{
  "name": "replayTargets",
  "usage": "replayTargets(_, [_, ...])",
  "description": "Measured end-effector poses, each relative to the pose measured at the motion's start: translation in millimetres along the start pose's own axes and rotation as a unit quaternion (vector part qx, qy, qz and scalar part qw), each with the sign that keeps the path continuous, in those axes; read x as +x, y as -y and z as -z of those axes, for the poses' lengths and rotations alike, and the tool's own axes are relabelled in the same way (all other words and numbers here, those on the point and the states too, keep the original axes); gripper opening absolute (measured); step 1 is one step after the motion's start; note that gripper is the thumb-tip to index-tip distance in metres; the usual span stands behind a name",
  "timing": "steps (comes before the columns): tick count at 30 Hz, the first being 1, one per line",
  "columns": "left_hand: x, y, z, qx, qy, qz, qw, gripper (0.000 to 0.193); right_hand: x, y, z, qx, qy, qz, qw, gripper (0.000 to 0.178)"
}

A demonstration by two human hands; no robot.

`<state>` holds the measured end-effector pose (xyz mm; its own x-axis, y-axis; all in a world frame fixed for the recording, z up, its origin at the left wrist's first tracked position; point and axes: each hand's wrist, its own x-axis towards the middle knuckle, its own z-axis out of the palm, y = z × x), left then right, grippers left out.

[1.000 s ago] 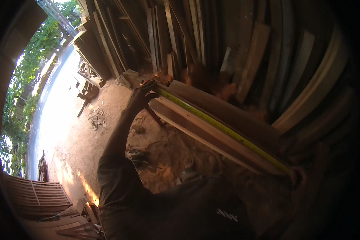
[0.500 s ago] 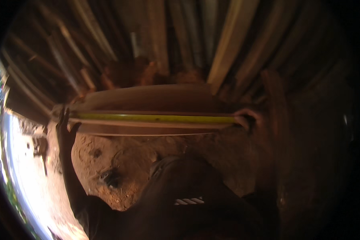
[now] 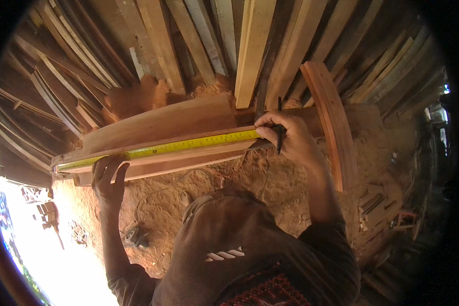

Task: The person measures a wooden plank with a tape measure and marks measurement points with a pencil. The person repeatedly repositions the tape measure along the plank and makes marks at specific intervals.

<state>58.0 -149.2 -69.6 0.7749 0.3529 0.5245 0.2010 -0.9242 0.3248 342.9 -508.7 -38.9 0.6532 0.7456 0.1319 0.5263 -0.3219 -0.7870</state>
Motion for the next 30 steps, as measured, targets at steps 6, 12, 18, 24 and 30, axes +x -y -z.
replayTargets(6, [-1,1,0,0.006,0.003,0.013,1.000,0.018,-6,-3,5,0.143,-0.165,0.002,0.976,0.039])
replayTargets(12, [0,3,-2,-0.007,-0.008,-0.006,1.000,0.017,-9,3,28,0.350,-0.058,-0.019,0.935,0.042])
replayTargets(18, [0,0,2,-0.011,0.005,0.013,1.000,0.019,1,6,16,0.333,0.040,-0.039,0.941,0.028])
replayTargets(24, [2,-4,2,-0.035,-0.003,0.019,0.999,0.018,13,-2,10,0.186,0.062,-0.055,0.979,0.026])
replayTargets(30, [2,-4,2,-0.022,-0.004,0.011,1.000,0.016,17,-13,3,0.248,-0.029,0.042,0.968,0.026])
